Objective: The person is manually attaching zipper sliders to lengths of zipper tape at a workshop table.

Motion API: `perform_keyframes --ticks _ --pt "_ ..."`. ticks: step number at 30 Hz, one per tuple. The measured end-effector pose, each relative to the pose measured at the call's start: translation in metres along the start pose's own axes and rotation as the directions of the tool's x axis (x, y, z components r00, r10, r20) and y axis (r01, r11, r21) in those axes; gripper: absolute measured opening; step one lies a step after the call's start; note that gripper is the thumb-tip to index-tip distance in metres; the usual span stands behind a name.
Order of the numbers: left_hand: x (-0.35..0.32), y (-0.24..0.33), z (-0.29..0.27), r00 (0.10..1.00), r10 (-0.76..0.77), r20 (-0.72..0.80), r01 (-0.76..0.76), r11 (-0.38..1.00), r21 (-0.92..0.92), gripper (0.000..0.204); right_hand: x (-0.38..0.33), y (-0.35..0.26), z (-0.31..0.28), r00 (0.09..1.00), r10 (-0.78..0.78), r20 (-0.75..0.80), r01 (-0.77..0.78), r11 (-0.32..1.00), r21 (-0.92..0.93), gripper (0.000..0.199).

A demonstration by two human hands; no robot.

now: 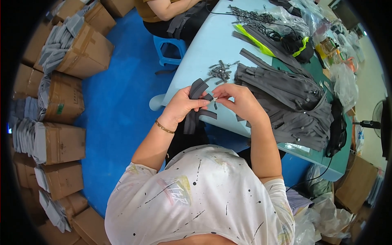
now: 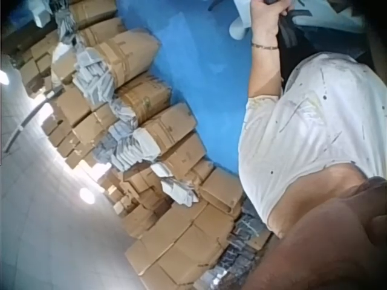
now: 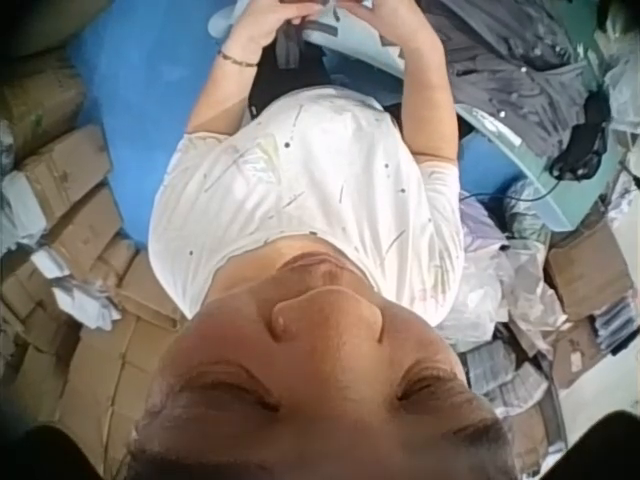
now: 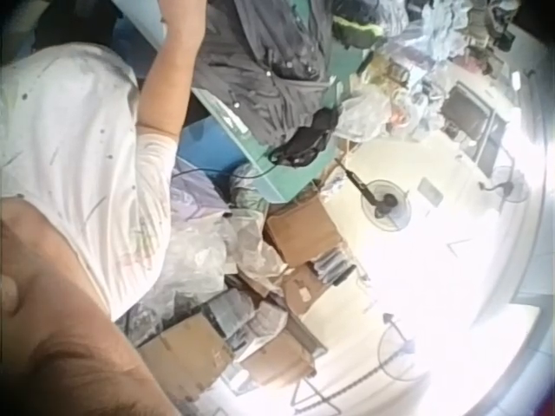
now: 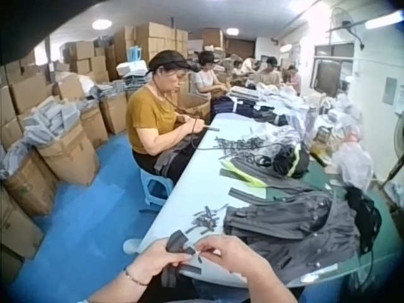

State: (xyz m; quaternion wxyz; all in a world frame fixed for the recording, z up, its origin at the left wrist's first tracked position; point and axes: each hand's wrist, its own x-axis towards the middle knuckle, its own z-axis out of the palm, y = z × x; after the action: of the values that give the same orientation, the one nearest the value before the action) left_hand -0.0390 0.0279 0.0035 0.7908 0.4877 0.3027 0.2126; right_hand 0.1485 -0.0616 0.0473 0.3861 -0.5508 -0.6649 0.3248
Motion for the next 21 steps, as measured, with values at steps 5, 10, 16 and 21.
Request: perform_keyframes --ticks 5,10,16,21 --pt "-0.003 0.004 0.0 0.999 -0.033 0.001 0.033 0.997 0.069 0.024 0.003 -0.002 -0.003 0.997 -0.039 0.065 0.043 0.997 -0.067 0.023" --pt "-0.005 0.0 0.004 1.0 0.008 0.011 -0.011 0.973 0.231 0.021 0.005 0.005 -0.007 0.988 0.03 0.151 -0.018 0.996 -0.084 0.021" --pt "-0.002 -0.004 0.009 1.0 0.015 0.01 -0.017 0.977 0.213 0.027 0.01 0.01 -0.011 0.973 0.116 0.202 -0.093 0.988 -0.121 0.02" --pt "0.002 -0.009 0.011 0.998 0.061 -0.02 -0.057 0.984 0.169 0.026 0.012 0.018 -0.01 0.984 0.111 0.14 -0.116 0.993 0.025 0.018"
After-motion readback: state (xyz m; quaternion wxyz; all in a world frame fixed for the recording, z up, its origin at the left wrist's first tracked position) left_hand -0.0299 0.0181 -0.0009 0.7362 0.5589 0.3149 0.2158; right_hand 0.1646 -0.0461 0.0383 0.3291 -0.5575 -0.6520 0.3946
